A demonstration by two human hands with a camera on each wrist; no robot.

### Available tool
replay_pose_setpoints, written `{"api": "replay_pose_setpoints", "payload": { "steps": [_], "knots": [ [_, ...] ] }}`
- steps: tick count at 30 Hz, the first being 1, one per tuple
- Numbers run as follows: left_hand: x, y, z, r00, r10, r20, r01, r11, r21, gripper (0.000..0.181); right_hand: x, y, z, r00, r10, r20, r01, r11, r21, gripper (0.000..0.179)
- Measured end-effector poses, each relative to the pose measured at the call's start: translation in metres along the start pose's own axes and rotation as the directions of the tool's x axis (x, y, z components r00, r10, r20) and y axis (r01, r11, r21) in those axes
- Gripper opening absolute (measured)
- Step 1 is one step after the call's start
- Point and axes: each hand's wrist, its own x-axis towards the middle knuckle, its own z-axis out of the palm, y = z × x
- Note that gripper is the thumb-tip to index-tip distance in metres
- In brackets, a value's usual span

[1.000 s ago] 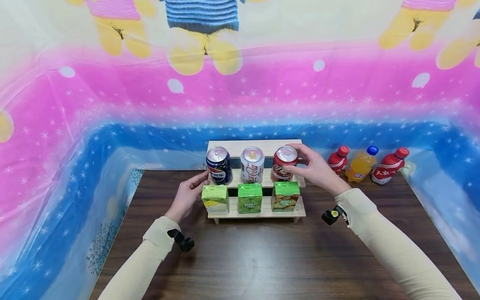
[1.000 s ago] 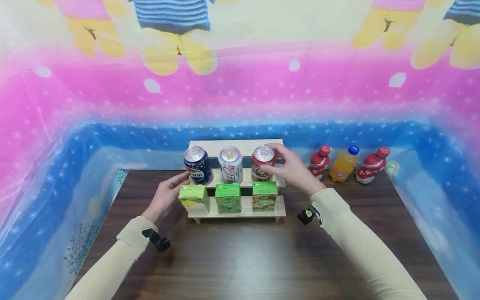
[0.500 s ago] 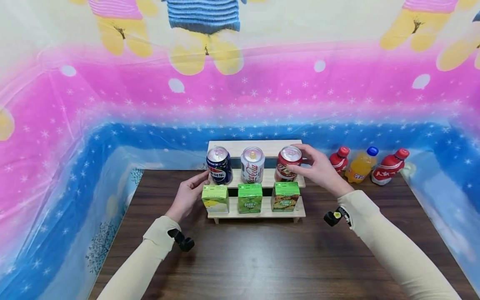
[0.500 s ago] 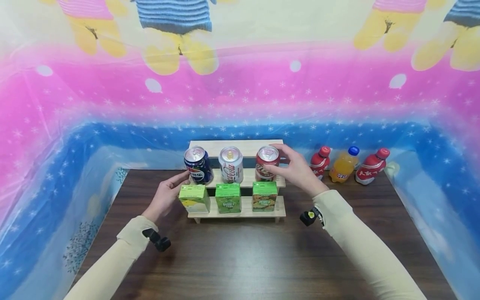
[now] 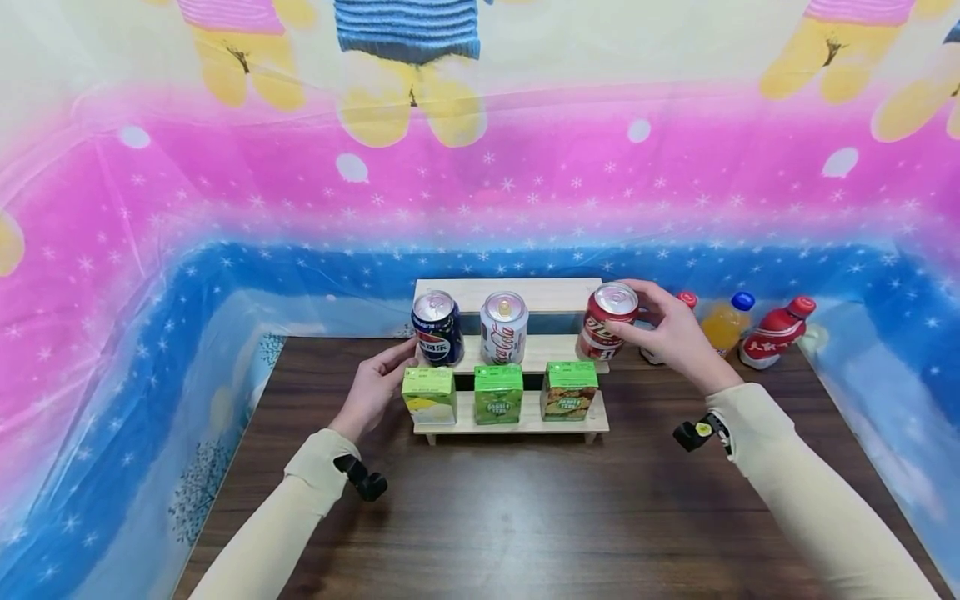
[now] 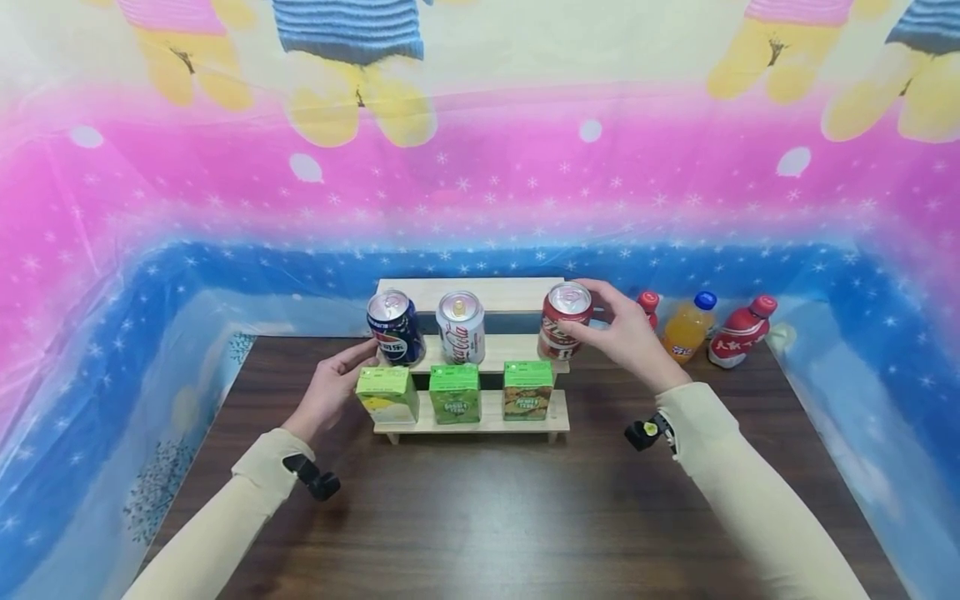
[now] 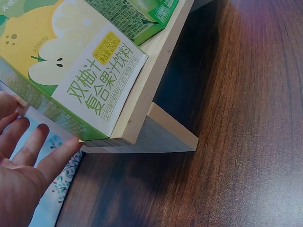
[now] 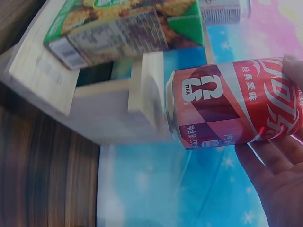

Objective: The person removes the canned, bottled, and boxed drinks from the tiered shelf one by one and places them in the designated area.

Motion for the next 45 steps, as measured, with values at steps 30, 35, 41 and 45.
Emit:
{"api": "replay_pose_setpoints", "payload": {
  "steps": [30, 35, 41, 45],
  "knots": [
    [0.001, -0.002, -0.003, 1.0, 0.021, 0.004, -0.021, 1.0, -0.019, 0.049, -0.055, 0.067, -0.08, 0.987, 0.073, -0.145, -0.088, 0.992, -0.095, 0.063],
    [0.0, -0.002, -0.002, 1.0, 0.029, 0.009, -0.029, 0.999, -0.035, 0.049, -0.066, 0.087, -0.094, 0.983, 0.068, -0.173, -0.084, 0.993, -0.088, 0.063],
    [0.001, -0.001, -0.001, 0.999, 0.034, 0.016, -0.034, 0.999, -0.015, 0.048, -0.078, 0.114, -0.111, 0.976, 0.101, -0.194, -0.111, 0.993, -0.046, 0.061],
    [0.001, -0.002, -0.001, 0.999, 0.034, 0.02, -0.034, 0.999, -0.004, 0.048, -0.085, 0.131, -0.123, 0.967, 0.142, -0.211, -0.146, 0.989, -0.003, 0.062]
  ]
}}
